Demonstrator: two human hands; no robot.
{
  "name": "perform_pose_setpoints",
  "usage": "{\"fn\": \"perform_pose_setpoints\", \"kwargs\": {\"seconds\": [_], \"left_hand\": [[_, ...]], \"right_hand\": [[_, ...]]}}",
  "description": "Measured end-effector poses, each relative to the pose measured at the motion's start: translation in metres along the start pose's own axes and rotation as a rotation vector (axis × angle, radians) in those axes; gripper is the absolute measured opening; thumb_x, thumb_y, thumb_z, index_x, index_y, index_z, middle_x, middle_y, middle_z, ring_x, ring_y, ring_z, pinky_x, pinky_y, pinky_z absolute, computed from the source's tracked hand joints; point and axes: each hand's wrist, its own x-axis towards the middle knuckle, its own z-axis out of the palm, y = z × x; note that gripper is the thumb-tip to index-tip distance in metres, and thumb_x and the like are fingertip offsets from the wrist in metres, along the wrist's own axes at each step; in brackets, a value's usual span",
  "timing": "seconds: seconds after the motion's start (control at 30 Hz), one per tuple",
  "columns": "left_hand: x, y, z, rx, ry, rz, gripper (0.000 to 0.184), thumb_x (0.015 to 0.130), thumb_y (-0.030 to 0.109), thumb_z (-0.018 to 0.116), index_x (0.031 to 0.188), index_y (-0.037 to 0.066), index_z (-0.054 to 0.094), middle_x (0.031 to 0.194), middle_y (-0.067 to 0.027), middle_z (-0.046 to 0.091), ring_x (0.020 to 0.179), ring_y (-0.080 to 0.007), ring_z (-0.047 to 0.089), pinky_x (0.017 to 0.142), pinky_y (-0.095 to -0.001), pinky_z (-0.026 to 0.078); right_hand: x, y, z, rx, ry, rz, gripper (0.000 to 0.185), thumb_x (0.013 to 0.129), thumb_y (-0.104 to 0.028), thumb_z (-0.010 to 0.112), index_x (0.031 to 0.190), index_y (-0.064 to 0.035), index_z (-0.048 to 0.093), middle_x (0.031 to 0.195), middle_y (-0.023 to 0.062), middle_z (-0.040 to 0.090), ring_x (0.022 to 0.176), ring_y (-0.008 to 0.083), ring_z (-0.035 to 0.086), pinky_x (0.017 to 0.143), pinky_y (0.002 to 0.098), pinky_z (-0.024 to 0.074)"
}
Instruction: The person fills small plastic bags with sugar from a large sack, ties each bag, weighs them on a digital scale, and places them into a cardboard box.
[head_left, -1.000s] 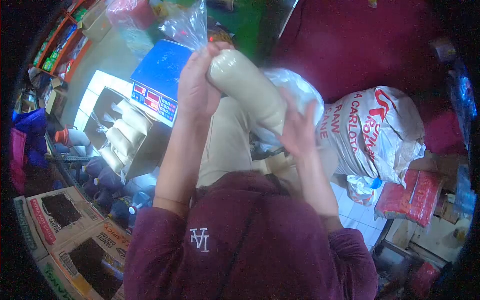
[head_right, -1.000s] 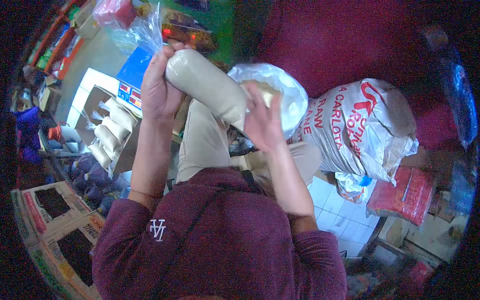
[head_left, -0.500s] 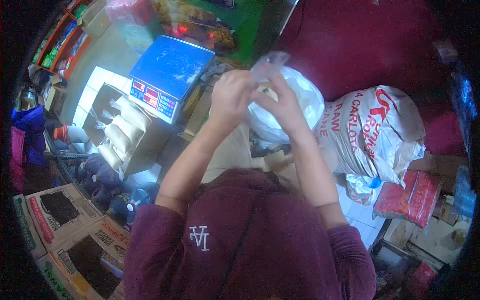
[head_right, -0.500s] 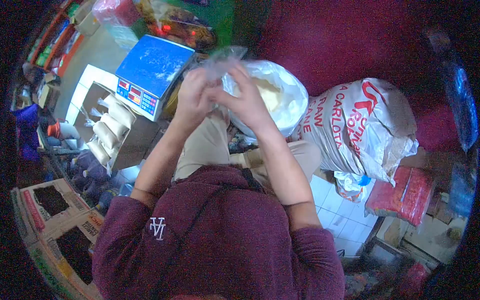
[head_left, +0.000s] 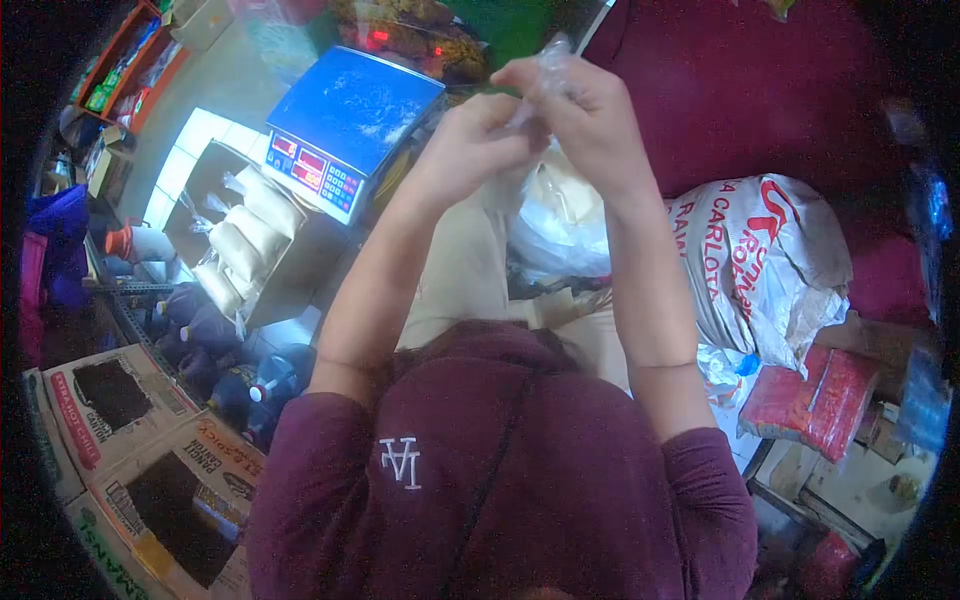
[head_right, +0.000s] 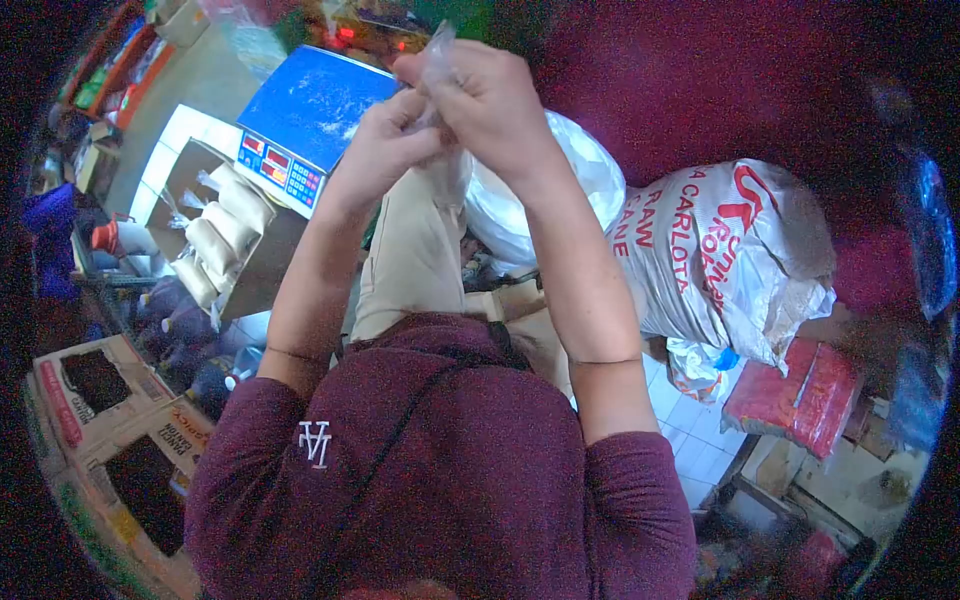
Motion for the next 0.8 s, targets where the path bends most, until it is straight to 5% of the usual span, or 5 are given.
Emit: {"fn": "perform_pose_setpoints", "kwargs": {"seconds": [0.2, 0.33, 0.53, 0.63, 0.8], "left_hand": [[0.014, -0.014, 0.005, 0.472, 0.124, 0.462, 0.028, 0.077, 0.024, 0.063, 0.092, 0.0, 0.065, 0.088, -0.0104, 0.063, 0.091, -0.0277, 0.054, 0.084, -0.0348, 0.041], [-0.004, -0.014, 0.003, 0.358, 0.077, 0.351, 0.017, 0.084, 0.013, 0.059, 0.093, 0.0, 0.065, 0.098, -0.0065, 0.06, 0.099, -0.0179, 0.052, 0.087, -0.0292, 0.039], [-0.021, -0.033, 0.007, 0.426, 0.089, 0.397, 0.016, 0.088, 0.009, 0.051, 0.095, -0.001, 0.062, 0.102, -0.0086, 0.059, 0.098, -0.0194, 0.054, 0.088, -0.0299, 0.04], [-0.025, -0.034, 0.006, 0.382, 0.156, 0.403, 0.018, 0.09, 0.01, 0.049, 0.096, -0.001, 0.062, 0.103, -0.0089, 0.059, 0.097, -0.0184, 0.055, 0.087, -0.029, 0.041], [-0.022, -0.007, -0.006, -0.242, 0.215, 0.309, 0.022, 0.093, 0.016, 0.048, 0.103, 0.002, 0.062, 0.109, -0.0076, 0.061, 0.102, -0.019, 0.055, 0.088, -0.0319, 0.043]], "right_hand": [[0.004, 0.009, -0.018, -0.235, 0.188, -0.143, 0.021, 0.085, -0.021, 0.058, 0.082, -0.0031, 0.069, 0.066, 0.0107, 0.061, 0.059, 0.0188, 0.06, 0.055, 0.03, 0.0453], [-0.013, 0.015, -0.019, -0.197, 0.238, 0.174, 0.042, 0.088, -0.036, 0.061, 0.064, -0.0028, 0.053, 0.058, -0.0063, 0.044, 0.058, 0.0034, 0.036, 0.049, 0.0227, 0.0293], [-0.022, 0.022, -0.015, -0.162, 0.119, 0.352, 0.037, 0.086, -0.038, 0.061, 0.084, -0.0002, 0.063, 0.072, 0.0084, 0.06, 0.064, 0.0126, 0.051, 0.057, 0.0276, 0.0405], [-0.025, 0.027, -0.013, 0.167, 0.112, 0.247, 0.033, 0.088, -0.03, 0.062, 0.068, -0.0037, 0.057, 0.063, -0.0062, 0.051, 0.06, 0.0039, 0.044, 0.055, 0.0218, 0.0348], [-0.067, 0.063, -0.039, 0.499, -0.01, 0.336, 0.077, 0.086, -0.059, 0.047, 0.136, -0.0026, 0.034, 0.131, 0.0139, 0.045, 0.12, 0.0276, 0.043, 0.1, 0.0375, 0.0321]]}}
